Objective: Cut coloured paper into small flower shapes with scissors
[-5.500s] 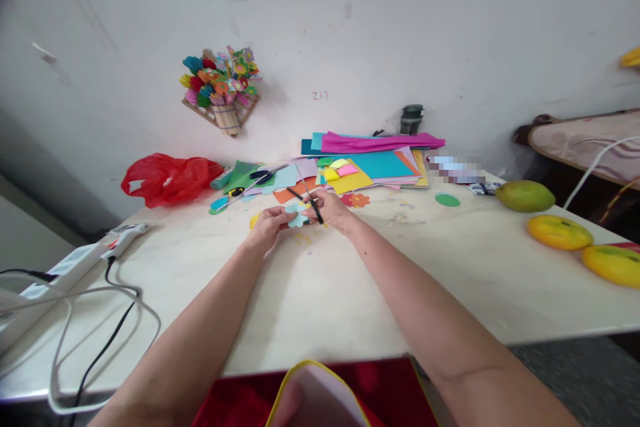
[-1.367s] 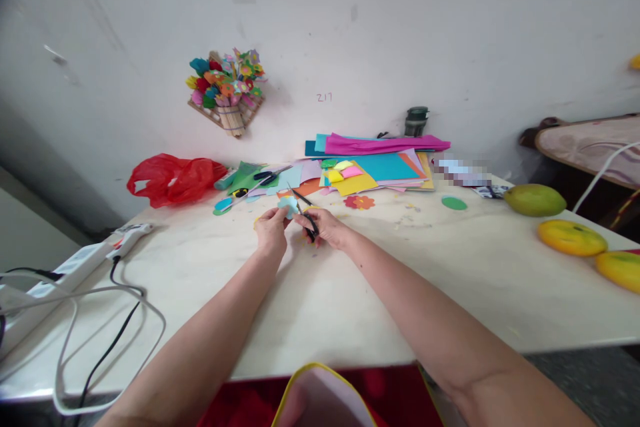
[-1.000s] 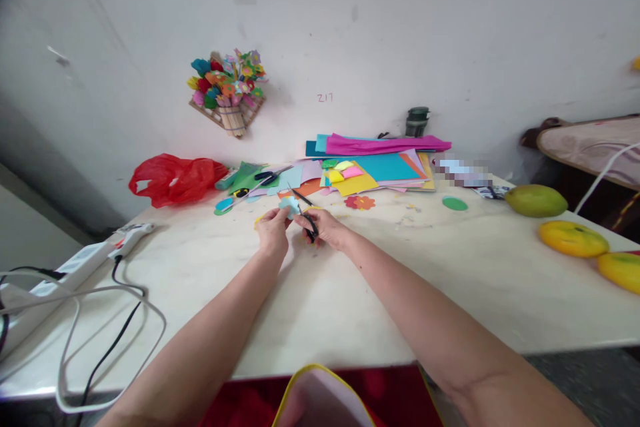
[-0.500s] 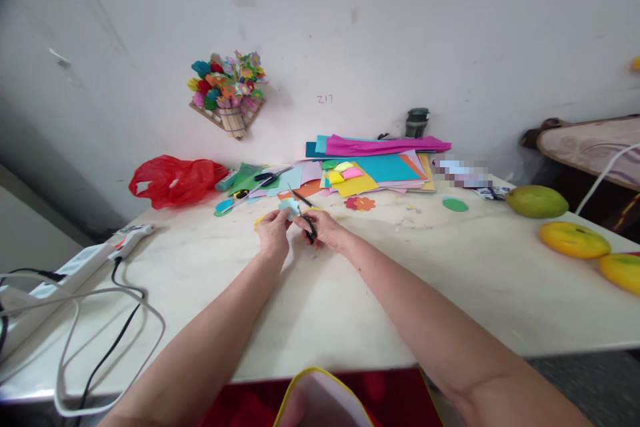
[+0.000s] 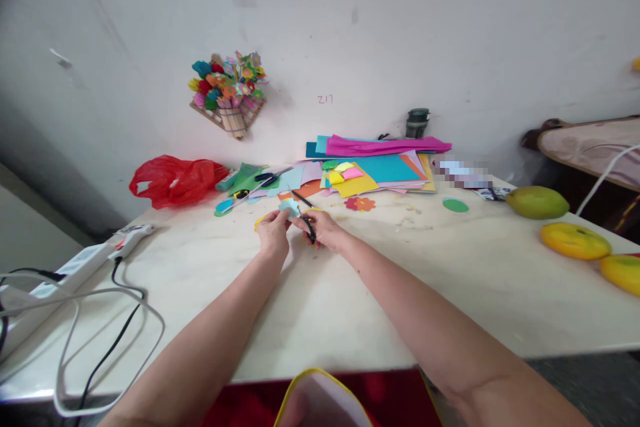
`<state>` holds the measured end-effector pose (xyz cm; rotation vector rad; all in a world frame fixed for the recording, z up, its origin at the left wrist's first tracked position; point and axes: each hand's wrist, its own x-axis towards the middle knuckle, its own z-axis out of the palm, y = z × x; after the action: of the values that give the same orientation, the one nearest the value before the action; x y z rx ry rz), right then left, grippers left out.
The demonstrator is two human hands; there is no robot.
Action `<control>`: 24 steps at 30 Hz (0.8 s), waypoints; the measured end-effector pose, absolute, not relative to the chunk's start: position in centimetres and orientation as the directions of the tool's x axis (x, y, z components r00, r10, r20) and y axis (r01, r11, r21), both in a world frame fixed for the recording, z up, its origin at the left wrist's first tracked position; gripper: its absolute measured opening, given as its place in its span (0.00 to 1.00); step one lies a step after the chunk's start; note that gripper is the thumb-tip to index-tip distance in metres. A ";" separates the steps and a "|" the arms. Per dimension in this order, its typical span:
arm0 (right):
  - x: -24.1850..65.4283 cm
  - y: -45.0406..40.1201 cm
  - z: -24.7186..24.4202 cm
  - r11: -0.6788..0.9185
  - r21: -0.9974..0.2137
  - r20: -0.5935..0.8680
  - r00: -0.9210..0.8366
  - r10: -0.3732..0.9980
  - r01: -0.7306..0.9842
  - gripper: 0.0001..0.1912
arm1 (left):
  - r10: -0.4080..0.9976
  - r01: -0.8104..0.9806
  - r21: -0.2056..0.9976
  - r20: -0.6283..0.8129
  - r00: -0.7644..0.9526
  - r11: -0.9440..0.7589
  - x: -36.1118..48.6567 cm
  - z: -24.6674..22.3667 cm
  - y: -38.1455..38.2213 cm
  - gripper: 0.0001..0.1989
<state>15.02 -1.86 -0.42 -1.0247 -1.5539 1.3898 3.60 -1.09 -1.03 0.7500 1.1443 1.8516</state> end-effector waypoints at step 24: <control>19.3 -0.4 1.1 0.154 -0.983 0.099 -0.409 0.907 0.104 0.17 | 0.993 -0.357 0.926 0.102 -0.064 -0.118 1.1 -1.1 -0.3 0.13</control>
<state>19.29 -0.44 1.10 -0.9831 -1.6716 1.3353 1.08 -0.34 -1.13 0.9876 0.9063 1.4752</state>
